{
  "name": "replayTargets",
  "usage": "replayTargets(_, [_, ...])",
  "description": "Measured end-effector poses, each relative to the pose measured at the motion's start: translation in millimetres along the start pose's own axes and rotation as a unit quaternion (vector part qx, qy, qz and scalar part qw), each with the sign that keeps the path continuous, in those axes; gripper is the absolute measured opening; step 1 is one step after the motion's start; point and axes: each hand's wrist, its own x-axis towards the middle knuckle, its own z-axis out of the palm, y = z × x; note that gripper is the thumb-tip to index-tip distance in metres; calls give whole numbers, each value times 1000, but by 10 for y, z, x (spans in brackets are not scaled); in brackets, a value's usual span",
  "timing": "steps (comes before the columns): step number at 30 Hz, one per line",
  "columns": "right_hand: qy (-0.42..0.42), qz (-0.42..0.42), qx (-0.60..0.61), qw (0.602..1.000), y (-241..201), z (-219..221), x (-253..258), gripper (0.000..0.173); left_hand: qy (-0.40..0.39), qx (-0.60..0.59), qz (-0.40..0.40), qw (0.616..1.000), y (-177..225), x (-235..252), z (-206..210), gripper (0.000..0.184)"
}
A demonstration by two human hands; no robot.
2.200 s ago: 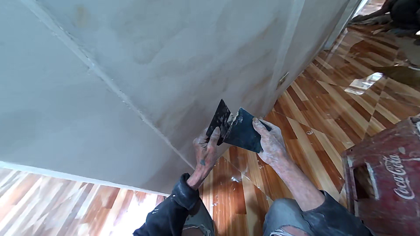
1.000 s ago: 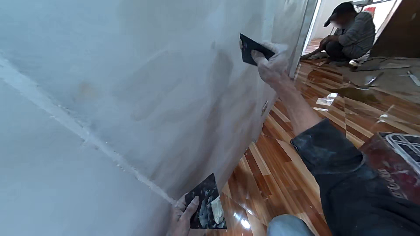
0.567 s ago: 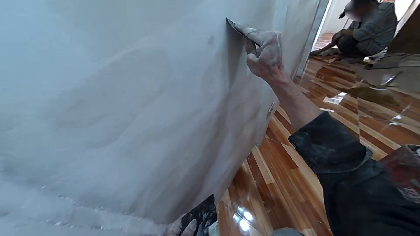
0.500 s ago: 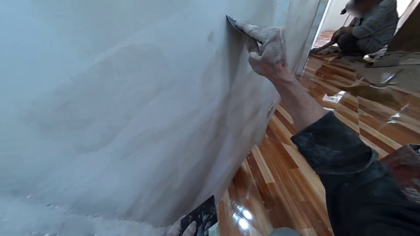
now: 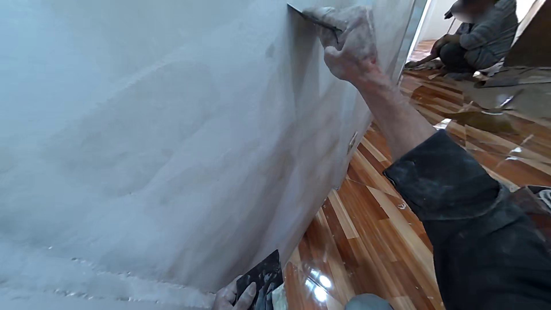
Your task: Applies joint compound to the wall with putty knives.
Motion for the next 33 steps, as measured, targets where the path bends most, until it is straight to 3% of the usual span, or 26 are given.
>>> replayTargets(12, [-57,-102,14,993,-30,87,-510,39,2,-14,2,1000,8,17,51,17])
replayTargets(17, [44,-94,-15,994,-196,54,-387,41,22,-14,-2,1000,-3,-1,56,17])
replayTargets(19, [48,-95,-16,994,-246,104,-303,42,20,-9,-6,1000,2,12,54,16])
replayTargets(26, [26,-141,8,990,-203,319,-424,42,-15,-4,3,1000,-16,48,-11,15])
replayTargets(33, [-71,-152,-9,986,-115,78,-737,41,4,-18,9,1000,-5,50,116,17])
